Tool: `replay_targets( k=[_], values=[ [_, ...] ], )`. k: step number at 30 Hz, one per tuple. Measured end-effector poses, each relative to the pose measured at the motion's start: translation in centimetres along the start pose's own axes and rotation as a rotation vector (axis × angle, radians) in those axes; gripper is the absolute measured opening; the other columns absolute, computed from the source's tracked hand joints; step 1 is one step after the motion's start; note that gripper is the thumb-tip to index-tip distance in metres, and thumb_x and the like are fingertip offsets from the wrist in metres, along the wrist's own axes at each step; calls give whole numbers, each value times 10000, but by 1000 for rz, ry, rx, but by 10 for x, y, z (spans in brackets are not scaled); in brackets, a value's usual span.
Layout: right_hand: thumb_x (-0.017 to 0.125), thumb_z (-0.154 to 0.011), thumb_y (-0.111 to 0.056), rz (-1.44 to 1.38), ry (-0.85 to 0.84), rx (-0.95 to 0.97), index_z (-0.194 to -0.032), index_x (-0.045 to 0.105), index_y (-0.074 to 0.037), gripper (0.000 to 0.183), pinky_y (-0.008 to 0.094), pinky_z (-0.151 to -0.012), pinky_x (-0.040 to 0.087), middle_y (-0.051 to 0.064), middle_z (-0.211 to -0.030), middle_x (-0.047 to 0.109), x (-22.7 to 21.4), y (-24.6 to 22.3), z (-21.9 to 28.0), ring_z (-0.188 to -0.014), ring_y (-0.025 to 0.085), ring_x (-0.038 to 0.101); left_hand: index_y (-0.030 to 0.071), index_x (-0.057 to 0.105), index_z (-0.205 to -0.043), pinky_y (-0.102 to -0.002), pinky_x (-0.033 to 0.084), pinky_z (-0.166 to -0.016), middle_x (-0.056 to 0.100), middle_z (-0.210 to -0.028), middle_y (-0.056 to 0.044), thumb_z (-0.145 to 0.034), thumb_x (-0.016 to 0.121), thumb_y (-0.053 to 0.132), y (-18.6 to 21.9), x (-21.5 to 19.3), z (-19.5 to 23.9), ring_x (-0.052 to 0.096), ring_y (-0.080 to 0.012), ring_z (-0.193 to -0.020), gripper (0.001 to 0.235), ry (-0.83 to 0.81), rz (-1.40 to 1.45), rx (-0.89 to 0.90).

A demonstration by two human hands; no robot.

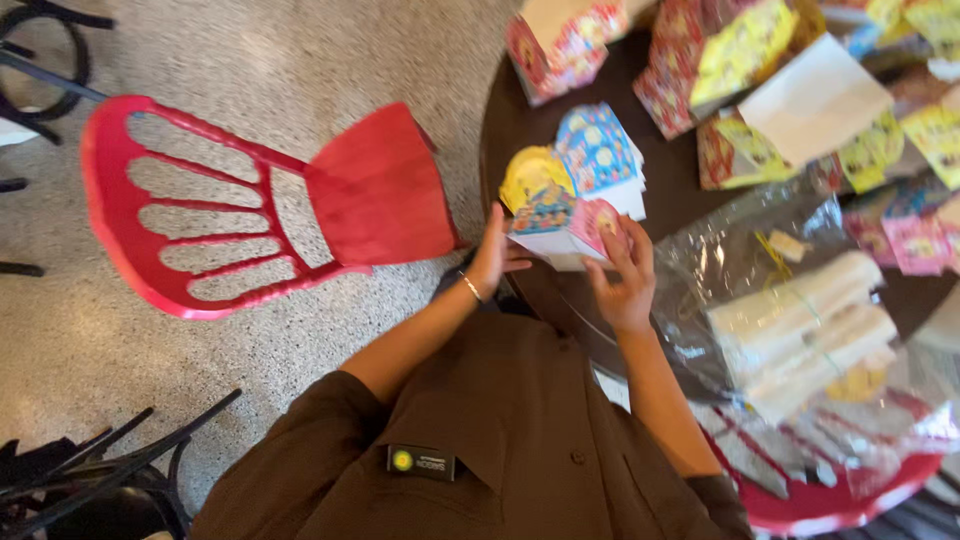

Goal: The person folds flat, colorful cardboard pieces into small boxes at a table. They repeatedly pick up a flat piece, fold the sides, and place the finished box on a growing stack. The person also moves a plastic-wrapped bundle of items to a nearby chair.

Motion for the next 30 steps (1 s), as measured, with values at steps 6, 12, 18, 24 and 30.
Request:
replay_targets(
  k=[6, 12, 18, 24, 30],
  values=[
    [881, -870, -107, -279, 6, 106, -1363, 626, -82, 556, 353, -1124, 547, 150, -1482, 469, -31, 5, 31, -1339, 274, 586, 284, 423, -1513, -655, 344, -1049, 542, -1523, -7, -759, 322, 894, 22, 34, 36, 524, -307, -1383, 976, -403, -195, -380],
    [708, -988, -118, -495, 235, 347, -1516, 514, 4, 576, 433, -1298, 308, 168, -1639, 381, -32, 21, 53, -1551, 293, 367, 278, 444, -1535, -658, 385, -1007, 553, -1518, -13, -814, 334, 884, -14, 85, 34, 538, -295, -1325, 948, -335, -111, -429],
    [491, -1091, -282, -619, -21, 430, -1630, 337, -27, 616, 442, -1337, 111, 174, -1763, 175, -34, 35, 98, -1661, 308, 112, 167, 495, -1530, -432, 495, -1108, 599, -1509, -31, -1031, 478, 599, -38, 74, 34, 577, -223, -1362, 660, -609, -68, -481],
    [459, -1109, -231, -552, -22, 590, -1640, 234, -33, 610, 403, -1305, 117, 172, -1741, 167, -19, 34, 134, -1631, 280, 107, 6, 562, -1415, -328, 535, -982, 641, -1380, -65, -1051, 477, 523, 16, 67, -2, 626, -145, -1234, 638, -482, -354, -85],
    [434, -1108, -235, -845, 150, 874, -1661, 170, -75, 633, 326, -1251, 209, 137, -1715, 248, 11, 35, 141, -1559, 210, 241, 59, 612, -1434, -317, 535, -865, 712, -1228, -98, -1002, 548, 415, 7, 99, -24, 639, -140, -1049, 563, -790, -1137, -271]
  ],
)
Point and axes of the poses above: each hand's wrist, its own z-axis away from the middle knuckle, its own x-axis out of the palm, y = z × x, the point moved 5 cm from there along -z, towards the middle knuckle
